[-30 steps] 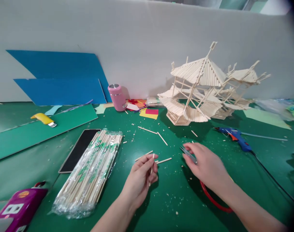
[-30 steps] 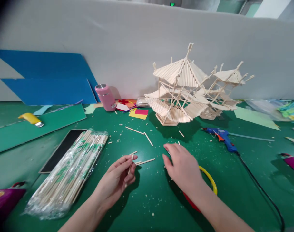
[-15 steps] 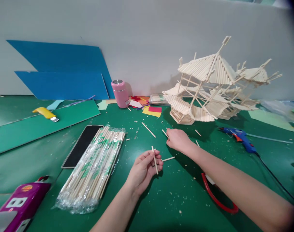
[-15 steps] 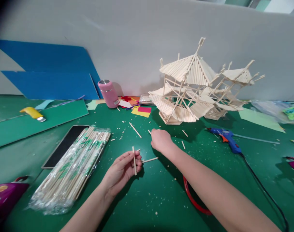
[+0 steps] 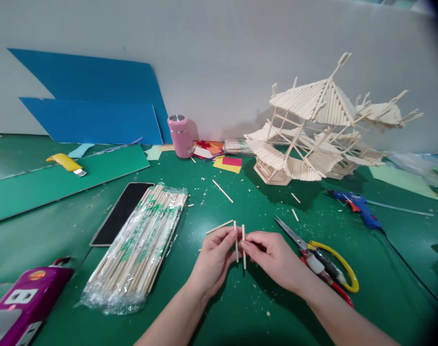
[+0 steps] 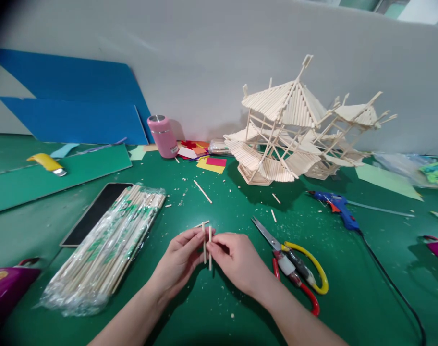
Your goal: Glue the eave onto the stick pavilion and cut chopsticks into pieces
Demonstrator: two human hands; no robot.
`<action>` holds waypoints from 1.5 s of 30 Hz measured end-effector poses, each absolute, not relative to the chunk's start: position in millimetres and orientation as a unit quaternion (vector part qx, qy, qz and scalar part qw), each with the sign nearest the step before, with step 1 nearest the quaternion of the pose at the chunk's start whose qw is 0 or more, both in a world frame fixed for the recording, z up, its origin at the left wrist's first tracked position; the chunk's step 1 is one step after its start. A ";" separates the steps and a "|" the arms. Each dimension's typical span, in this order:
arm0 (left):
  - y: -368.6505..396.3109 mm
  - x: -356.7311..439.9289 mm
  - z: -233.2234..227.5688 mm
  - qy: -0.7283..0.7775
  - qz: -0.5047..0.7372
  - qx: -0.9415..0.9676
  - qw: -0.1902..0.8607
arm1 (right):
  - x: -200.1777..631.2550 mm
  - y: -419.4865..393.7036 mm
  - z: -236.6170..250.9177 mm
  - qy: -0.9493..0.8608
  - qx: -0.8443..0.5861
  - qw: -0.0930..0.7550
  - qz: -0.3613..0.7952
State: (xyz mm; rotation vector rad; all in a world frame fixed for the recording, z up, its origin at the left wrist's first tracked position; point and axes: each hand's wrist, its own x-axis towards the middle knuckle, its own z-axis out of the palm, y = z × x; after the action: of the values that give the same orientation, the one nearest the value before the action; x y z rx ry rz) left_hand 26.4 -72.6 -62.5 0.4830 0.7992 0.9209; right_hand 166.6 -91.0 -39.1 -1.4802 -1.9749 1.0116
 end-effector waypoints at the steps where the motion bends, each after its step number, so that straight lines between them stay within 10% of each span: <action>1: -73.4 27.1 -62.2 0.377 0.426 0.228 0.790 | 163.7 -92.4 -42.1 -0.724 -0.553 0.237 0.339; 45: -74.8 25.0 -65.4 0.318 0.364 0.500 0.719 | 167.3 -113.8 -85.1 -0.747 -0.537 0.312 0.237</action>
State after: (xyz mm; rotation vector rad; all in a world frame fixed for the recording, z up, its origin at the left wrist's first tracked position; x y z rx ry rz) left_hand 25.0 -74.8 -65.4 1.1057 0.7024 0.8044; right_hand 167.3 -113.8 -85.1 -1.4171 -1.9705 0.6265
